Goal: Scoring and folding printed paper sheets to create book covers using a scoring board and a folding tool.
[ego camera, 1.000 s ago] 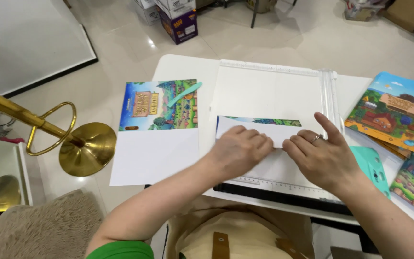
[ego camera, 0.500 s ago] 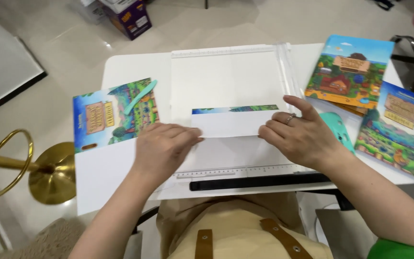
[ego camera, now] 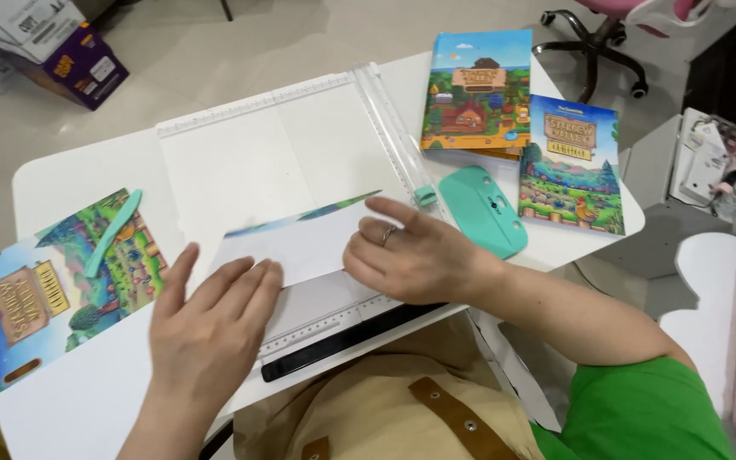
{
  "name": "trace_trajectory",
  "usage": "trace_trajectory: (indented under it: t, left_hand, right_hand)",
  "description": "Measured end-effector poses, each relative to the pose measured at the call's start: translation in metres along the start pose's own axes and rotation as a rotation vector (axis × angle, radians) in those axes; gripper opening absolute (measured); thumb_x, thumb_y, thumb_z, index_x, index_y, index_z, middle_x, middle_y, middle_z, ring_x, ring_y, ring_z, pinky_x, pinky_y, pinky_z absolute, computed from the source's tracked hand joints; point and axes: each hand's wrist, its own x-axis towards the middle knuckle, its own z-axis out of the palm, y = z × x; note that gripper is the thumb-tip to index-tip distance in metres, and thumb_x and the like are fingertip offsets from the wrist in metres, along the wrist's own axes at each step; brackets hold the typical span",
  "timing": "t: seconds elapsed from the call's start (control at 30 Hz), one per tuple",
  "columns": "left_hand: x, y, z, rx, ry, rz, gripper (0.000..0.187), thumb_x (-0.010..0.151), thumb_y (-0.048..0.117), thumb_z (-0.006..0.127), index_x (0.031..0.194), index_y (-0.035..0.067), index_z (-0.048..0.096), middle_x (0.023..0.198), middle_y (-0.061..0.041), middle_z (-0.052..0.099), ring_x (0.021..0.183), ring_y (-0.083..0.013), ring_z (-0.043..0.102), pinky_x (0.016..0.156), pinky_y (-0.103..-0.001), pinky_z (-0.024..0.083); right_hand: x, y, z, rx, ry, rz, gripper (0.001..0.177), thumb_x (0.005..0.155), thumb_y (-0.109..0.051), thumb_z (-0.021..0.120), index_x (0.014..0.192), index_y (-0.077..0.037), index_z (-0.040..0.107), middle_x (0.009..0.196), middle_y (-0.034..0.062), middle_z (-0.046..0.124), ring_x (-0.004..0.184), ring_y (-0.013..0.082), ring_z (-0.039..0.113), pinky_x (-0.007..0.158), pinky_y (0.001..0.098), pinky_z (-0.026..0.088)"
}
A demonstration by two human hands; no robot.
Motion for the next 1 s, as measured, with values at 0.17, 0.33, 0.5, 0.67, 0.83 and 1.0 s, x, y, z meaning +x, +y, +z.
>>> trace_trajectory:
  t: [0.17,0.33,0.5,0.67,0.83,1.0]
  left_hand:
    - [-0.002,-0.003,-0.005,0.043,0.048,0.021,0.005,0.103,0.012,0.072,0.102,0.013,0.077,0.098,0.002,0.079,0.098,-0.0158,0.077,0.111,-0.044,0.047]
    - [-0.002,-0.011,-0.003,0.056,0.030,0.026,0.011,0.105,0.011,0.070,0.114,0.012,0.077,0.105,0.001,0.082,0.101,-0.0190,0.079,0.114,-0.045,0.045]
    - [-0.005,-0.018,-0.010,0.065,0.032,-0.042,0.012,0.106,0.011,0.076,0.096,0.018,0.079,0.090,0.003,0.081,0.097,-0.0196,0.081,0.118,-0.045,0.042]
    - [-0.016,-0.028,-0.010,0.150,0.103,-0.031,0.034,0.112,0.033,0.064,0.084,0.016,0.072,0.075,0.004,0.073,0.091,-0.0201,0.084,0.109,-0.041,0.049]
    - [-0.036,-0.036,-0.017,0.137,0.133,-0.026,0.045,0.109,0.044,0.061,0.078,0.011,0.066,0.072,-0.001,0.069,0.091,-0.0222,0.084,0.101,-0.042,0.054]
    - [-0.033,-0.034,-0.065,0.195,-0.212,-0.080,0.050,0.111,0.044,0.078,0.075,0.015,0.059,0.082,0.002,0.074,0.110,-0.0205,0.083,0.116,-0.043,0.052]
  right_hand:
    - [-0.026,0.014,0.011,0.018,-0.015,-0.007,0.040,0.114,-0.033,0.059,0.077,-0.019,0.051,0.073,-0.0045,0.052,0.071,0.0138,0.052,0.111,0.0340,0.041]
    - [-0.033,0.026,0.005,0.015,-0.036,0.010,0.026,0.104,-0.005,0.047,0.083,-0.019,0.053,0.075,-0.0042,0.050,0.074,0.0136,0.050,0.107,0.0312,0.041]
    - [-0.043,0.028,0.007,0.045,-0.042,0.010,0.044,0.113,-0.041,0.060,0.077,-0.019,0.048,0.071,-0.0038,0.045,0.069,0.0159,0.049,0.095,0.0302,0.045]
    - [-0.041,0.024,0.004,0.132,0.026,0.018,0.050,0.111,-0.040,0.066,0.071,-0.018,0.045,0.066,-0.0030,0.042,0.064,0.0159,0.046,0.088,0.0306,0.048]
    - [-0.032,0.021,-0.010,0.156,0.057,0.009,0.054,0.109,-0.038,0.070,0.068,-0.018,0.041,0.066,-0.0031,0.041,0.061,0.0157,0.042,0.082,0.0294,0.049]
    - [-0.020,0.014,-0.024,0.139,0.168,0.020,0.053,0.109,-0.034,0.066,0.068,-0.017,0.039,0.065,-0.0029,0.039,0.058,0.0151,0.037,0.077,0.0264,0.048]
